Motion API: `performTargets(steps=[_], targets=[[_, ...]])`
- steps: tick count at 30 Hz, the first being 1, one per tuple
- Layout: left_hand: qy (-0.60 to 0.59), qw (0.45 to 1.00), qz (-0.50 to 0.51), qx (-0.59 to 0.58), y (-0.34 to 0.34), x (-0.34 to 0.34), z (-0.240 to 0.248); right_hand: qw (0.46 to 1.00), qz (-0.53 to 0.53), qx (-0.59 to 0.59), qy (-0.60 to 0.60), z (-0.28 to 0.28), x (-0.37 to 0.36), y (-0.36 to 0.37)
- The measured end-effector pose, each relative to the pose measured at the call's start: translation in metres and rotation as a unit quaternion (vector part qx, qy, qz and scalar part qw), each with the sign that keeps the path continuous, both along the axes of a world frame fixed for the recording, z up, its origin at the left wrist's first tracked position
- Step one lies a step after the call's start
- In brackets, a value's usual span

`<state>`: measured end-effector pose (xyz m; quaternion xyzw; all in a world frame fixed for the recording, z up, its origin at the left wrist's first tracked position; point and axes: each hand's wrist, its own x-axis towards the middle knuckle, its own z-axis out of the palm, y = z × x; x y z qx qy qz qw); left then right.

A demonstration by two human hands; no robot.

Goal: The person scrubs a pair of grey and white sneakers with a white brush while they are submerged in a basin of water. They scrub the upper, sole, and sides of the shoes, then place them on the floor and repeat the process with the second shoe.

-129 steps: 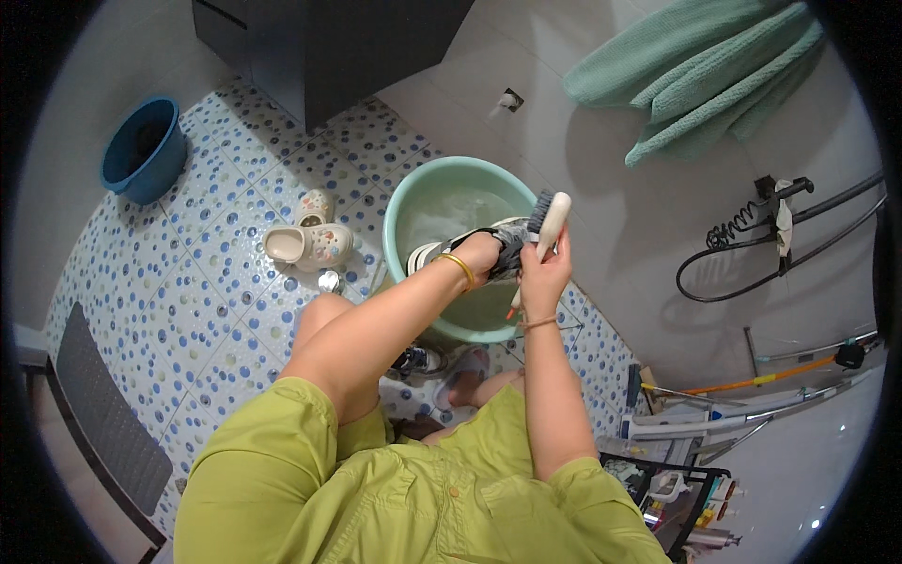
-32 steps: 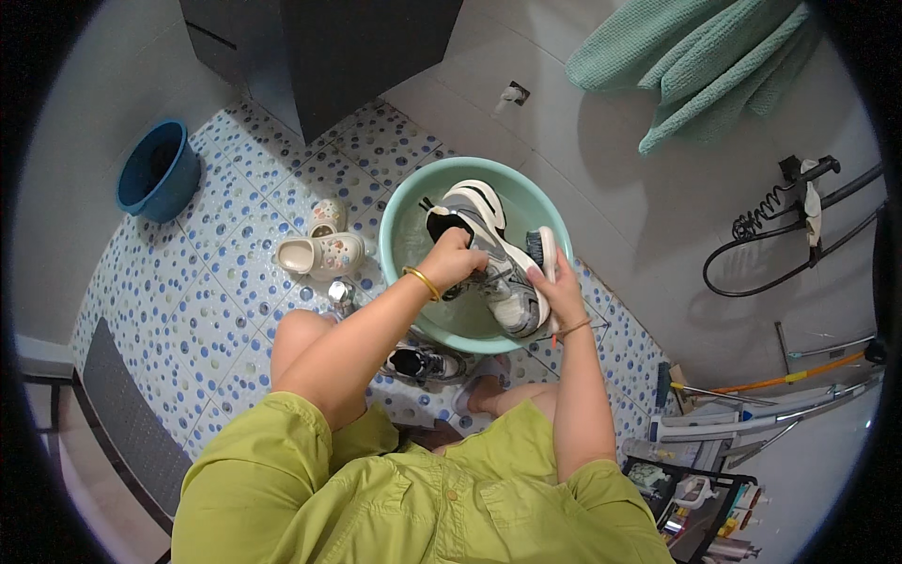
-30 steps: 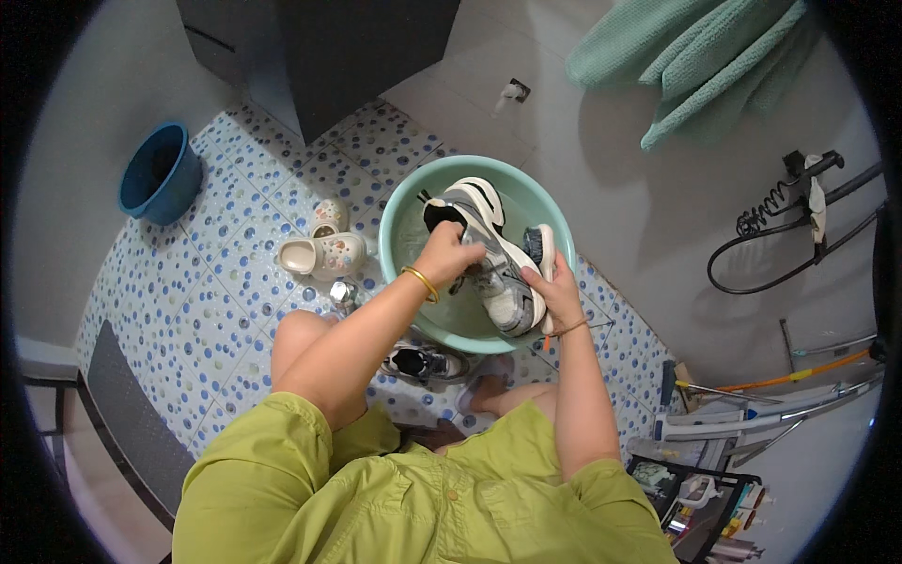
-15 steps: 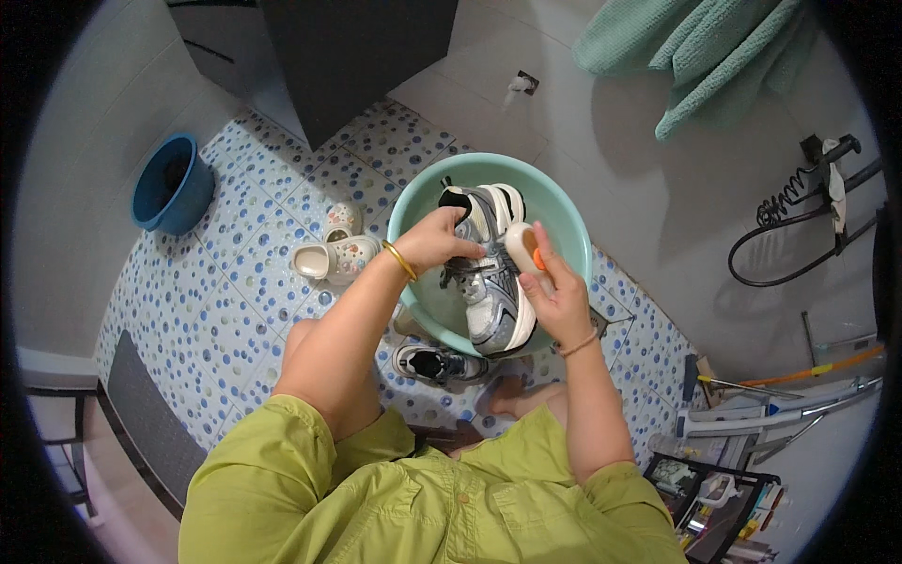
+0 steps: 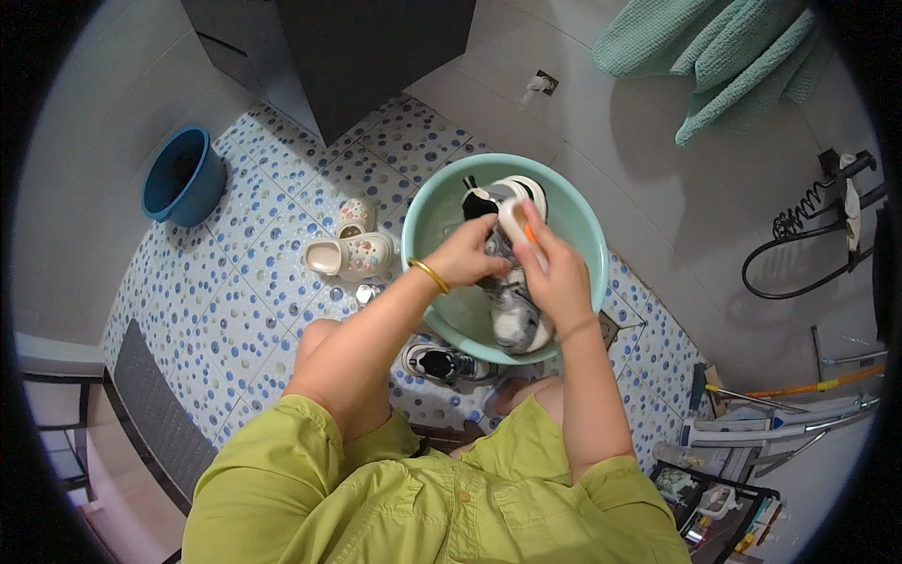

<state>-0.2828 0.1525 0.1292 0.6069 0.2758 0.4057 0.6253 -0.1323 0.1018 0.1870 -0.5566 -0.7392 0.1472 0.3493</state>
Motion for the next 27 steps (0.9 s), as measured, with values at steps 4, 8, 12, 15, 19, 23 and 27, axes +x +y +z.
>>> performTargets(steps=[4, 8, 12, 15, 19, 23, 27], targets=[[-0.041, 0.995, 0.069, -0.053, -0.004, 0.007, -0.007, 0.999, -0.001, -0.022, -0.044, 0.001, -0.006, 0.012], [-0.039, 0.996, 0.085, 0.000, -0.004, 0.006, 0.000, 0.995, 0.024, -0.060, -0.081, 0.008, 0.009, -0.030], [0.091, 0.993, 0.068, 0.020, -0.020, 0.016, 0.003, 0.997, -0.024, 0.017, -0.076, 0.017, -0.010, 0.001], [-0.027, 0.993, 0.097, -0.056, -0.017, 0.011, 0.011, 0.990, -0.021, -0.027, -0.137, 0.030, -0.023, -0.006], [-0.099, 0.994, 0.022, -0.036, -0.013, 0.008, 0.009, 0.993, 0.021, 0.049, -0.107, 0.028, -0.011, -0.035], [-0.102, 0.995, 0.007, -0.020, -0.024, 0.020, 0.005, 0.992, -0.048, -0.035, -0.111, 0.047, -0.028, -0.008], [-0.231, 0.966, -0.038, -0.109, -0.023, 0.015, 0.013, 0.994, -0.004, 0.021, -0.111, 0.043, -0.021, -0.032]])
